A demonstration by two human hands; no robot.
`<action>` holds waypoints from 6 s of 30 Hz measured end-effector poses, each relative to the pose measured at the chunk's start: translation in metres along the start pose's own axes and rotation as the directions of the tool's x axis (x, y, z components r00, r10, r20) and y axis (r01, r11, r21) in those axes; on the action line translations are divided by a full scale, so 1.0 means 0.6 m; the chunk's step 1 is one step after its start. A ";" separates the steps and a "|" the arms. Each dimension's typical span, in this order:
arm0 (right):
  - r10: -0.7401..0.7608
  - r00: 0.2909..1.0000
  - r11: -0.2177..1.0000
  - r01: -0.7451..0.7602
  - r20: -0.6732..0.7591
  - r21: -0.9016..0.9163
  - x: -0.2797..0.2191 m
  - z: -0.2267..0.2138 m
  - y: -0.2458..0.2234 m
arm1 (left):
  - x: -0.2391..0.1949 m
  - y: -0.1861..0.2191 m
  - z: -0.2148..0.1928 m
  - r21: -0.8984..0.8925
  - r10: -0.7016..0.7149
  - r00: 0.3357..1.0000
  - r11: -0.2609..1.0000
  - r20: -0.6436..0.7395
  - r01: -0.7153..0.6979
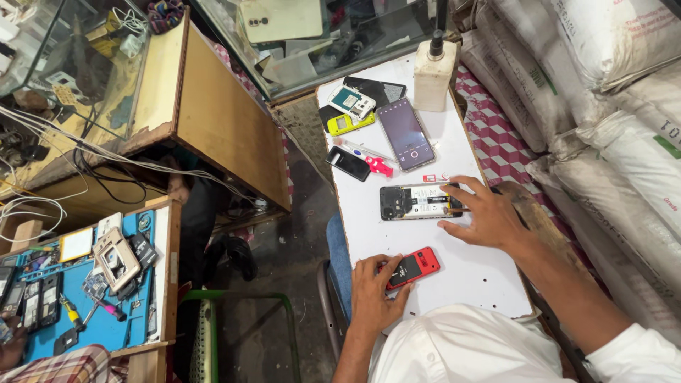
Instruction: The person disassembles a red feature phone using a screwdriver, removes the back cover and battery, and then reassembles the device. The person also handles a black feature phone and a disassembled smartphone on the workbench.
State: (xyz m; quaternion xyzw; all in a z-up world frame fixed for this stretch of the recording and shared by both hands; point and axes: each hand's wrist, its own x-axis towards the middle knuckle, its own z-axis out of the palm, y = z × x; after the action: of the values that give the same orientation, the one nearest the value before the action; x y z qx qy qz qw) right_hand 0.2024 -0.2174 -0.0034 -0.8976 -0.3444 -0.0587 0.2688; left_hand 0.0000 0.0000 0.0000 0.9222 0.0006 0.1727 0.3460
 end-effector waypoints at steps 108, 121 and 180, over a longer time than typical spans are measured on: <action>-0.527 0.809 0.815 0.568 -0.259 0.116 -0.099 0.049 -0.061 | 0.005 -0.026 0.023 0.049 -0.034 0.999 0.998 -0.032 0.035; -0.412 0.874 0.880 0.455 -0.258 0.136 -0.104 0.054 -0.064 | 0.002 -0.027 0.020 0.049 -0.019 0.999 0.999 -0.037 0.020; -0.474 0.766 0.802 0.579 -0.434 0.145 -0.109 0.063 -0.074 | -0.002 -0.017 0.013 -0.001 -0.015 0.996 1.000 -0.090 0.015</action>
State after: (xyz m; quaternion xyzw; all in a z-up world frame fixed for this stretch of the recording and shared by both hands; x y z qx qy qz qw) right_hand 0.1209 -0.2087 -0.0346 -0.6891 -0.5309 -0.2557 0.4218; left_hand 0.0025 0.0029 -0.0122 0.9134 0.0232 0.2115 0.3471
